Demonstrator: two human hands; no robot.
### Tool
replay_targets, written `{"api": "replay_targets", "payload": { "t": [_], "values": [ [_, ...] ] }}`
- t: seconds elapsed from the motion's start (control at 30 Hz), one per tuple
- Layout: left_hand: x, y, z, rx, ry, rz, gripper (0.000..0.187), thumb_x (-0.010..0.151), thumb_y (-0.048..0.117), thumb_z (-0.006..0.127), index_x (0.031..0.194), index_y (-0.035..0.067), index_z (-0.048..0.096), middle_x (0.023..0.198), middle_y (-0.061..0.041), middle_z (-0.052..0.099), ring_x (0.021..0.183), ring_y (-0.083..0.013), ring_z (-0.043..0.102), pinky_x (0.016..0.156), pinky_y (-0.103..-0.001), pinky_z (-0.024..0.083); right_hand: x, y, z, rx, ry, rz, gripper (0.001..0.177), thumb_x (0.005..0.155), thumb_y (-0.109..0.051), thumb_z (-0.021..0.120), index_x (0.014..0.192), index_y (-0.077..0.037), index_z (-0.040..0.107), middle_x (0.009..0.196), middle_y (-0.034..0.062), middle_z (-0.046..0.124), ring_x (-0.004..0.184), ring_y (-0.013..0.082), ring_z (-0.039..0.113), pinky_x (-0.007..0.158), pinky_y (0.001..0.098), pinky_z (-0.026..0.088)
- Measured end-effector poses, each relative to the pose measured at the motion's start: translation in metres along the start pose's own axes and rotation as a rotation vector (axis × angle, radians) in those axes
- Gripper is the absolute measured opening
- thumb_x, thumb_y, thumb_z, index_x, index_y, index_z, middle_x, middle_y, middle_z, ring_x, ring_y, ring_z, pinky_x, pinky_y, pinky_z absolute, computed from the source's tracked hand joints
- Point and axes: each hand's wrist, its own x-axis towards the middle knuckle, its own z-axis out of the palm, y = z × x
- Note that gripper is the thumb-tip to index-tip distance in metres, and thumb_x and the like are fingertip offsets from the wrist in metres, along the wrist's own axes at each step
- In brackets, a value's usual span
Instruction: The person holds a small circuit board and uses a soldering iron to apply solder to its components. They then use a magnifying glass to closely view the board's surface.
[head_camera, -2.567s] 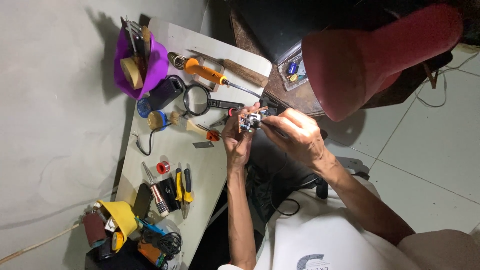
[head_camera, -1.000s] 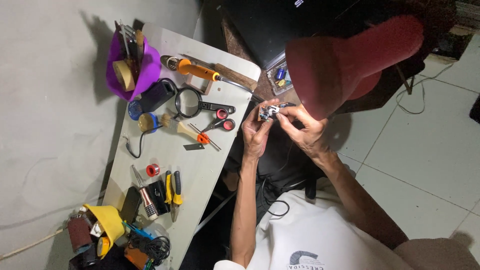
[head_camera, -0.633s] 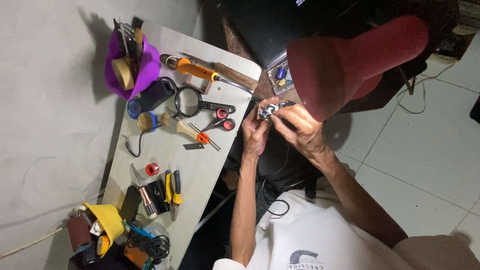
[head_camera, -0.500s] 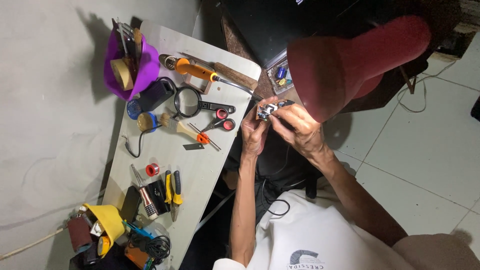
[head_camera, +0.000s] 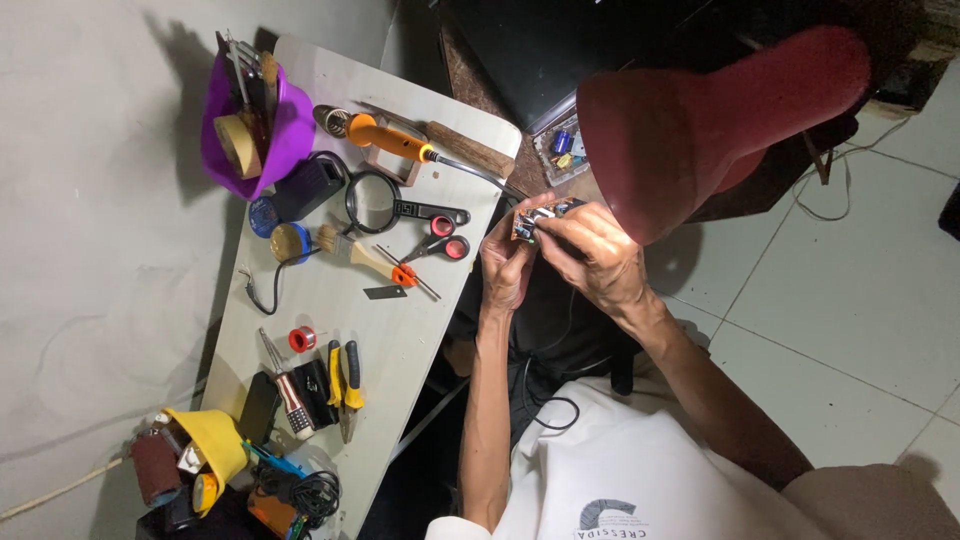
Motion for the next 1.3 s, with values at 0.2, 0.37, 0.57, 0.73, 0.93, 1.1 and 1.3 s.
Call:
{"api": "replay_targets", "payload": {
  "t": [0.2,0.37,0.57,0.73,0.93,1.1,1.3],
  "values": [
    [0.000,-0.001,0.000,-0.008,0.000,0.009,0.043,0.094,-0.005,0.067,0.136,0.002,0.061,0.137,-0.032,0.059,0.136,-0.0442,0.050,0.113,-0.053,0.047,-0.004,0.004,0.001,-0.044,0.016,-0.021,0.004,0.088,-0.002,0.082,0.091,-0.003,0.079,0.072,0.0090,0.066,0.069,0.0240,0.066,0.065,0.0329,0.055],
    [0.000,0.001,0.003,-0.003,-0.002,0.011,0.043,0.094,-0.004,0.068,0.137,0.001,0.061,0.137,-0.032,0.059,0.136,-0.0442,0.050,0.113,-0.053,0.046,-0.006,0.006,0.002,-0.078,0.014,-0.033,0.004,0.088,-0.004,0.082,0.089,-0.004,0.078,0.070,0.0074,0.064,0.068,0.0224,0.065,0.065,0.0314,0.055],
    [0.000,0.001,0.000,0.003,-0.007,0.002,0.043,0.094,0.000,0.069,0.136,0.003,0.062,0.137,-0.031,0.060,0.136,-0.0427,0.051,0.113,-0.053,0.046,-0.005,0.008,0.003,-0.119,0.007,-0.064,0.006,0.087,-0.003,0.082,0.086,-0.005,0.077,0.068,0.0057,0.063,0.067,0.0204,0.063,0.064,0.0299,0.054],
    [0.000,0.002,0.002,0.005,-0.011,0.004,0.043,0.094,0.000,0.069,0.136,0.002,0.061,0.137,-0.031,0.060,0.136,-0.0427,0.051,0.113,-0.054,0.046,-0.003,0.009,0.002,-0.137,0.001,-0.080,0.006,0.087,-0.004,0.082,0.085,-0.006,0.076,0.068,0.0052,0.062,0.067,0.0199,0.063,0.064,0.0294,0.054],
    [0.000,0.001,0.001,0.003,-0.003,-0.010,0.043,0.094,0.001,0.069,0.136,0.003,0.062,0.136,-0.031,0.060,0.136,-0.0427,0.051,0.114,-0.054,0.045,0.002,0.005,0.000,-0.137,0.010,-0.098,0.007,0.086,-0.001,0.081,0.085,-0.005,0.076,0.067,0.0063,0.061,0.066,0.0211,0.062,0.062,0.0301,0.053],
    [0.000,0.001,0.001,0.011,-0.003,-0.001,0.043,0.093,0.002,0.070,0.135,0.002,0.062,0.136,-0.031,0.060,0.136,-0.0430,0.051,0.114,-0.054,0.045,0.005,0.003,-0.003,-0.147,0.000,-0.098,0.008,0.086,-0.002,0.081,0.082,-0.005,0.075,0.066,0.0055,0.061,0.064,0.0195,0.062,0.060,0.0292,0.052],
    [0.000,-0.001,-0.003,0.001,-0.006,-0.009,0.044,0.093,0.002,0.071,0.135,0.004,0.063,0.137,-0.031,0.059,0.136,-0.0438,0.051,0.114,-0.054,0.045,0.001,0.006,-0.003,-0.151,-0.046,-0.068,0.005,0.087,-0.004,0.079,0.085,-0.006,0.075,0.069,0.0055,0.063,0.067,0.0198,0.063,0.062,0.0290,0.052]
  ]
}}
